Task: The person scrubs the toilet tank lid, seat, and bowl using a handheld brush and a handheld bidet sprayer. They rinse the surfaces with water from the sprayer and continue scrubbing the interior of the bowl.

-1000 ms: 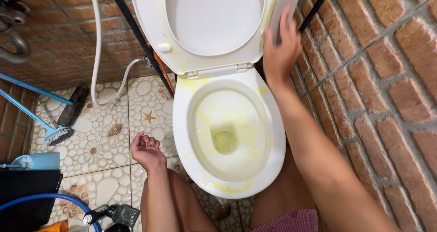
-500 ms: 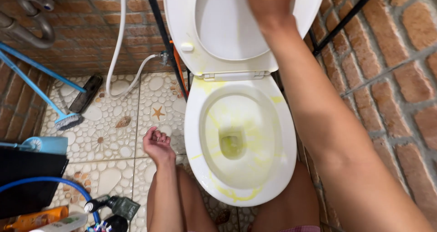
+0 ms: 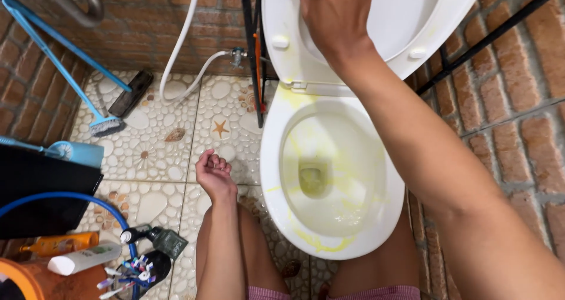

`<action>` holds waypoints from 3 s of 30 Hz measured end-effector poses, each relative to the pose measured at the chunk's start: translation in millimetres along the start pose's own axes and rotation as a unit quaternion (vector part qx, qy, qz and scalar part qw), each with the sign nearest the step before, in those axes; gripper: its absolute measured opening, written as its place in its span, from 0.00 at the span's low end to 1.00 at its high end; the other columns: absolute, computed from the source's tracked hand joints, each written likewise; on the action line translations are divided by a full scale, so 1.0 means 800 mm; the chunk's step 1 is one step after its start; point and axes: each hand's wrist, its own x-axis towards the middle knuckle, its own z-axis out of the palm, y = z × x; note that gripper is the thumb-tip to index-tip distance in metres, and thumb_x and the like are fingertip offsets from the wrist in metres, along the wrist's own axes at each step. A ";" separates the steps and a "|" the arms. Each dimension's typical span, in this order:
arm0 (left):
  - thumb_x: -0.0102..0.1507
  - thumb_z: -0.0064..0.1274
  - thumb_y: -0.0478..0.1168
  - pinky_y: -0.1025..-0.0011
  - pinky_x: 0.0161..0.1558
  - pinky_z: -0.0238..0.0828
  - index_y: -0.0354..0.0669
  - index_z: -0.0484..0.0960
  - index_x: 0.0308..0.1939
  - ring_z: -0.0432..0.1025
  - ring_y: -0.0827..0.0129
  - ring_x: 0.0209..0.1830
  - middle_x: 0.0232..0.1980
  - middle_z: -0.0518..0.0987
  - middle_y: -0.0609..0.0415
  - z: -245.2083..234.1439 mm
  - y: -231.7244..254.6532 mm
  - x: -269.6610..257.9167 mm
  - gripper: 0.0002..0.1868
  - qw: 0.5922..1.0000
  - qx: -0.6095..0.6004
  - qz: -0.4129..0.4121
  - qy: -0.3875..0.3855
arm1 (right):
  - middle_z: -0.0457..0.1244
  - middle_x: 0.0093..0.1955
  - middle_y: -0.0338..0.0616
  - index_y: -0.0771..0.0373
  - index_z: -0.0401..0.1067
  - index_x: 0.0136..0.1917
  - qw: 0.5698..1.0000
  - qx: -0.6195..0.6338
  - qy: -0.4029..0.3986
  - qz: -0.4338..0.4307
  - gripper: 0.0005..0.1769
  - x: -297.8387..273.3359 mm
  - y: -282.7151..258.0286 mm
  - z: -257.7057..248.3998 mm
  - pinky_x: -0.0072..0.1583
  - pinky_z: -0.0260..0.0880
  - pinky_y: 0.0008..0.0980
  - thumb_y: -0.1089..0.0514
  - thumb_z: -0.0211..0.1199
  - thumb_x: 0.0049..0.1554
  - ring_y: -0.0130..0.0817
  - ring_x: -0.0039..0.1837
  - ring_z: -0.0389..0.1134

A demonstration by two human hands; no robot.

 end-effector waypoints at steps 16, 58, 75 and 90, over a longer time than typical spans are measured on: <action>0.63 0.48 0.48 0.77 0.26 0.54 0.50 0.79 0.40 0.60 0.74 0.25 0.27 0.63 0.62 -0.041 0.000 0.041 0.10 0.999 0.014 0.021 -0.033 | 0.68 0.62 0.53 0.50 0.80 0.63 0.979 0.084 -0.103 -0.152 0.17 -0.180 -0.015 -0.033 0.44 0.63 0.37 0.60 0.58 0.65 0.43 0.41 0.60; 0.56 0.47 0.42 0.74 0.25 0.44 0.45 0.77 0.33 0.55 0.75 0.21 0.24 0.63 0.61 0.000 0.013 -0.031 0.07 0.999 0.045 -0.010 -0.004 | 0.69 0.66 0.47 0.42 0.74 0.70 0.975 0.080 -0.207 -0.033 0.28 -0.290 0.058 -0.089 0.42 0.69 0.35 0.63 0.77 0.61 0.40 0.46 0.65; 0.67 0.45 0.44 0.75 0.24 0.46 0.45 0.74 0.39 0.55 0.74 0.22 0.25 0.61 0.62 0.017 0.091 -0.242 0.08 0.984 0.147 -0.096 0.025 | 0.69 0.58 0.54 0.50 0.63 0.77 0.326 0.302 -0.115 0.888 0.40 -0.192 -0.042 -0.223 0.48 0.78 0.37 0.64 0.64 0.53 0.33 0.62 0.70; 0.66 0.49 0.38 0.75 0.24 0.54 0.38 0.75 0.43 0.63 0.71 0.25 0.28 0.67 0.57 0.186 0.304 -0.263 0.06 0.930 0.303 -0.185 -0.098 | 0.54 0.79 0.50 0.29 0.45 0.82 0.085 0.219 -0.060 0.970 0.54 -0.020 -0.046 -0.189 0.52 0.78 0.32 0.57 0.71 0.52 0.45 0.52 0.75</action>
